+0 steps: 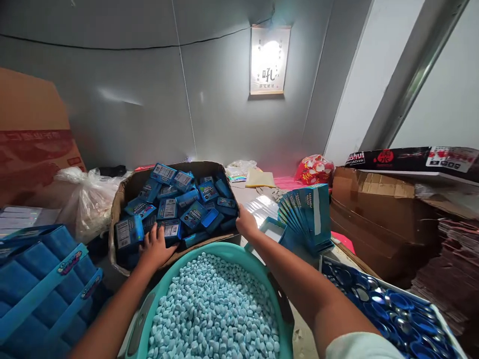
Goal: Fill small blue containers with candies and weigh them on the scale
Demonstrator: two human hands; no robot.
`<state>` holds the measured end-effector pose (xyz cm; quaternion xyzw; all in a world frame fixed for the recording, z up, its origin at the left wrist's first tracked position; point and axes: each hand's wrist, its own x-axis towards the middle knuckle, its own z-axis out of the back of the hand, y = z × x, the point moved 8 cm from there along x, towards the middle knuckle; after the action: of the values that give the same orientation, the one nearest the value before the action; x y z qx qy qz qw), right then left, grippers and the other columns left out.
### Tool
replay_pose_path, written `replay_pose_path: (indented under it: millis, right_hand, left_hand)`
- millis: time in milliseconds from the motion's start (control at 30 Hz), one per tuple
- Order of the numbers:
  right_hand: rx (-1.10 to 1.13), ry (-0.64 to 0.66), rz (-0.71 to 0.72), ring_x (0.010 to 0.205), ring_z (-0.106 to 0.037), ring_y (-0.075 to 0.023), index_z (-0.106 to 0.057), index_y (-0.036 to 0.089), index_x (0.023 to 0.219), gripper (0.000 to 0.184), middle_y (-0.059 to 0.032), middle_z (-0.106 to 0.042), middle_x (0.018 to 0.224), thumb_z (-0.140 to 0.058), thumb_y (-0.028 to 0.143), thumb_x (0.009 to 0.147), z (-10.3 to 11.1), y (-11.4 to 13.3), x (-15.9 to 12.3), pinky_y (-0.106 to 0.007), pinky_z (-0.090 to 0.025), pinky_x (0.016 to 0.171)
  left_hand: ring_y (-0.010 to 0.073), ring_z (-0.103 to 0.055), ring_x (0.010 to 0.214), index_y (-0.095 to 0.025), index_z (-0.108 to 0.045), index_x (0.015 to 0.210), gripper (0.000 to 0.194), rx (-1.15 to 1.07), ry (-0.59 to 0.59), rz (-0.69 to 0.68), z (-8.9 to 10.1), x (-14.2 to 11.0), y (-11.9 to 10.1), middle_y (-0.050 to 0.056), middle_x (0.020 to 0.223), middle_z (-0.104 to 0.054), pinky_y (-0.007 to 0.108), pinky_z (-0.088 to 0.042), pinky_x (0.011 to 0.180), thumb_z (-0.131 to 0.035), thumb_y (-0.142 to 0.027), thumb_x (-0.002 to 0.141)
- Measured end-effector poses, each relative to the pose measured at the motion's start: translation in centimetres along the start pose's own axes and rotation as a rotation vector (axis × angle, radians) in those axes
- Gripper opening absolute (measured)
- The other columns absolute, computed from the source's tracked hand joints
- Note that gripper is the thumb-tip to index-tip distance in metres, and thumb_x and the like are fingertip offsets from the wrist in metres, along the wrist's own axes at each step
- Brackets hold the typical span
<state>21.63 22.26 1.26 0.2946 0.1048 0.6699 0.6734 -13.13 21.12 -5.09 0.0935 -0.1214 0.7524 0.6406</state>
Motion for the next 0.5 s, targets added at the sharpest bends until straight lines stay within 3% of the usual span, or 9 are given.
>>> replay_pose_path:
  millis: [200,300,400,500]
  right_hand:
    - [0.078,-0.057,0.079,0.121,-0.062,-0.0244,-0.040,0.016,0.151,0.048,-0.0124,-0.065,0.133,-0.024,0.018,0.106,-0.7,-0.2,-1.7,-0.031,-0.047,0.099]
    - [0.092,-0.050,0.088,0.128,-0.058,-0.0241,-0.032,0.015,0.155,0.052,-0.0138,-0.057,0.145,-0.027,0.019,0.104,-2.3,-1.2,-2.1,-0.027,-0.045,0.101]
    - [0.084,-0.039,0.060,0.132,-0.055,-0.0240,-0.025,0.013,0.157,0.055,-0.0169,-0.046,0.155,-0.024,0.019,0.103,-3.8,-3.1,-2.2,-0.026,-0.045,0.102]
    - [0.049,-0.009,0.014,0.126,-0.059,-0.0252,-0.024,0.015,0.157,0.054,-0.0178,-0.048,0.153,-0.025,0.020,0.103,-5.0,-5.1,-1.6,-0.029,-0.047,0.099]
  left_hand:
    - [0.0397,-0.034,0.142,-0.013,-0.030,0.158,0.073,-0.008,-0.066,-0.054,0.1,0.7,0.1,0.021,0.165,-0.022,0.060,-0.040,0.107,-0.053,-0.036,0.093]
    - [0.0373,-0.033,0.145,-0.017,-0.027,0.160,0.072,-0.027,-0.090,-0.102,-0.8,0.9,-0.2,0.018,0.167,-0.017,0.058,-0.039,0.109,-0.054,-0.029,0.093]
    - [0.0398,-0.032,0.145,-0.012,-0.030,0.158,0.068,-0.063,-0.122,-0.081,-2.1,0.9,-0.2,0.022,0.166,-0.017,0.062,-0.038,0.109,-0.052,-0.027,0.095]
    - [0.0423,-0.034,0.142,-0.011,-0.034,0.155,0.065,-0.108,-0.122,-0.061,-2.9,1.0,-0.2,0.025,0.163,-0.022,0.063,-0.040,0.108,-0.056,-0.028,0.096]
